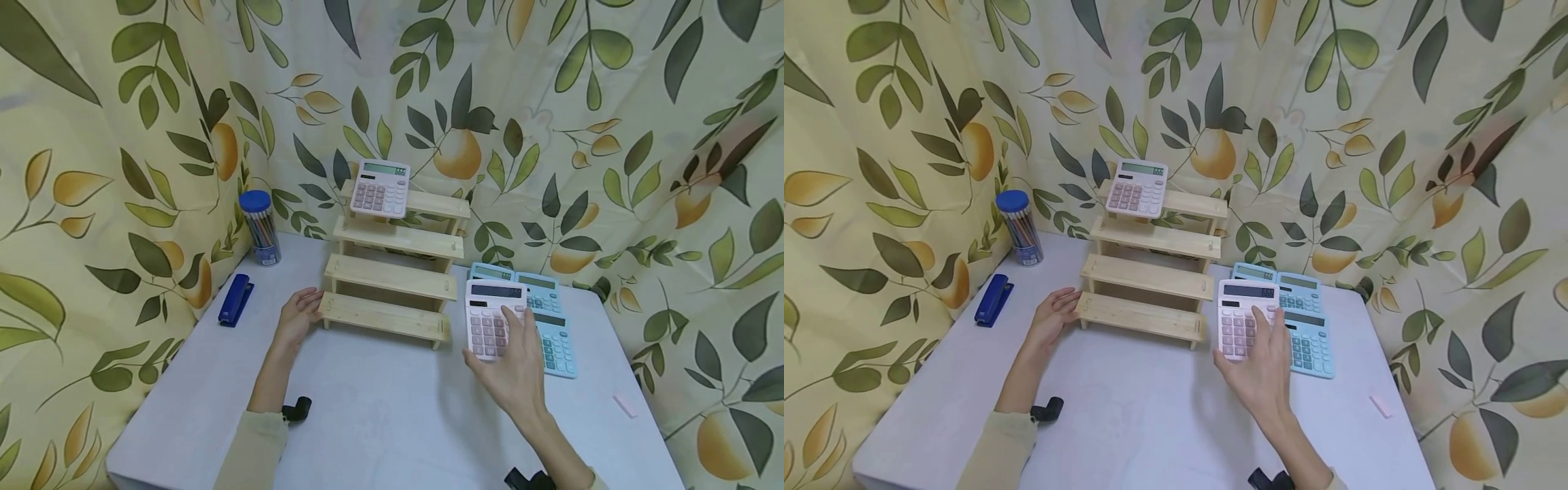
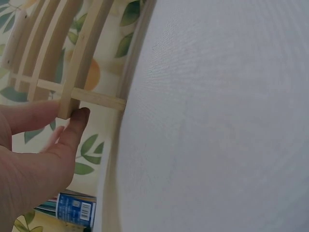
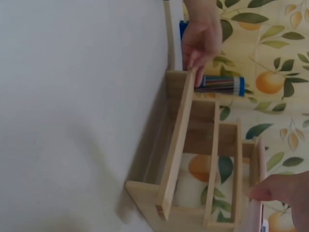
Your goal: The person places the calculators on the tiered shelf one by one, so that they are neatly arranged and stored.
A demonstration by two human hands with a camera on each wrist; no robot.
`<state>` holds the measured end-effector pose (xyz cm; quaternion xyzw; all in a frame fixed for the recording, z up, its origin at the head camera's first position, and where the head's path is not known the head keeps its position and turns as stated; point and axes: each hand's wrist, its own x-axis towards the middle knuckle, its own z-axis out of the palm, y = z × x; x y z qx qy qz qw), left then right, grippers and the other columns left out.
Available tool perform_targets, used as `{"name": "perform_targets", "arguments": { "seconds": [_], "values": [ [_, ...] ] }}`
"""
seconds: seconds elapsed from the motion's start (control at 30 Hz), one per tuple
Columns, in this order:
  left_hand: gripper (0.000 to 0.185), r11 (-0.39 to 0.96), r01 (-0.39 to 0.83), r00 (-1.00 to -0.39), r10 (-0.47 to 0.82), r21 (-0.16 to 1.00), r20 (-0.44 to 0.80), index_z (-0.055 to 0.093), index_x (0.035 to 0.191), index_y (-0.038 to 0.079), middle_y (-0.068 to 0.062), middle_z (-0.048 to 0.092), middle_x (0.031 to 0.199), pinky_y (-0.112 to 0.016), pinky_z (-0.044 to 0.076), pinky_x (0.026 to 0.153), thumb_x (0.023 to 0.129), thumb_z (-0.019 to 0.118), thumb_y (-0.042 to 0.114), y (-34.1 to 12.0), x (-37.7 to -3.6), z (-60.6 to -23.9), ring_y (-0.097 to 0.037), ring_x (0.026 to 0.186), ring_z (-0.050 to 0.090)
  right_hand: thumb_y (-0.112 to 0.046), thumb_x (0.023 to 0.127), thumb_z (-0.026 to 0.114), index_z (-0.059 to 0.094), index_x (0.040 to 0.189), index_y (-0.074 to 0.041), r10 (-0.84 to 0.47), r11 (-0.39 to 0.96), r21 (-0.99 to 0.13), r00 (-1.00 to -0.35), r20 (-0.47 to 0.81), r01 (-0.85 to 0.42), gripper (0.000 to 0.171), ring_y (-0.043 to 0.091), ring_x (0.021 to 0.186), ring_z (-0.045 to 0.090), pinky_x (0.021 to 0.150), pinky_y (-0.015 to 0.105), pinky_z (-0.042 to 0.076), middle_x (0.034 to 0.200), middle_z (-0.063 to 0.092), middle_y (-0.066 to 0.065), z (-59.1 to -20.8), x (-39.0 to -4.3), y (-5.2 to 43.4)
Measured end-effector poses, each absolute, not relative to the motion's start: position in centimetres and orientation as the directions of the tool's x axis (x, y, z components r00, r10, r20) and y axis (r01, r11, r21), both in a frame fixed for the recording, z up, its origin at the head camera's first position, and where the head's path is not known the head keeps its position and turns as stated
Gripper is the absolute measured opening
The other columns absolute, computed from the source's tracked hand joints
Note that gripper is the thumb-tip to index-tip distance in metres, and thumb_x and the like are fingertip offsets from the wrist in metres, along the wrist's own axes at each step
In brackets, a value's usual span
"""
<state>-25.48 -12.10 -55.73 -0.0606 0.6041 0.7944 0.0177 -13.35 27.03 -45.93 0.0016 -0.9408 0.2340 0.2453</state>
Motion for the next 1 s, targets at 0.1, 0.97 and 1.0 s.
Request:
{"name": "perform_targets", "arguments": {
  "seconds": [0.1,0.97,1.0],
  "values": [
    [0.067,-0.271,-0.101,-0.992,-0.050,0.957,-0.119,0.036,0.152,-0.011,-0.031,0.047,0.153,-0.030,0.052,0.108,0.088,0.049,-0.028,-12.1,-25.5,-55.8,-0.040,0.144,0.047,-0.033,0.063,0.097,0.044,0.151,0.000,0.107,0.892,-0.435,-0.876,0.471,-0.125,0.107,0.057,0.148,0.029,0.113,0.078,0.033,0.165,0.025,0.033,-45.7,-13.7,26.7],
    [0.072,-0.296,-0.082,-0.993,-0.058,0.952,-0.103,0.030,0.155,-0.009,-0.032,0.046,0.152,-0.021,0.055,0.100,0.088,0.047,-0.030,-12.0,-25.6,-55.8,-0.040,0.144,0.046,-0.031,0.067,0.096,0.044,0.151,0.001,0.047,0.872,-0.438,-0.853,0.520,-0.219,0.104,0.050,0.130,0.048,0.104,0.070,0.049,0.158,0.035,0.030,-41.5,-17.9,27.1],
    [0.073,-0.298,-0.082,-0.993,-0.059,0.951,-0.104,0.030,0.155,-0.009,-0.032,0.046,0.152,-0.021,0.055,0.100,0.087,0.047,-0.030,-11.9,-25.6,-55.8,-0.040,0.144,0.046,-0.032,0.068,0.096,0.044,0.152,0.001,0.051,0.873,-0.440,-0.858,0.511,-0.211,0.104,0.052,0.134,0.046,0.106,0.071,0.047,0.160,0.032,0.030,-41.3,-18.0,27.1]
  ]
}}
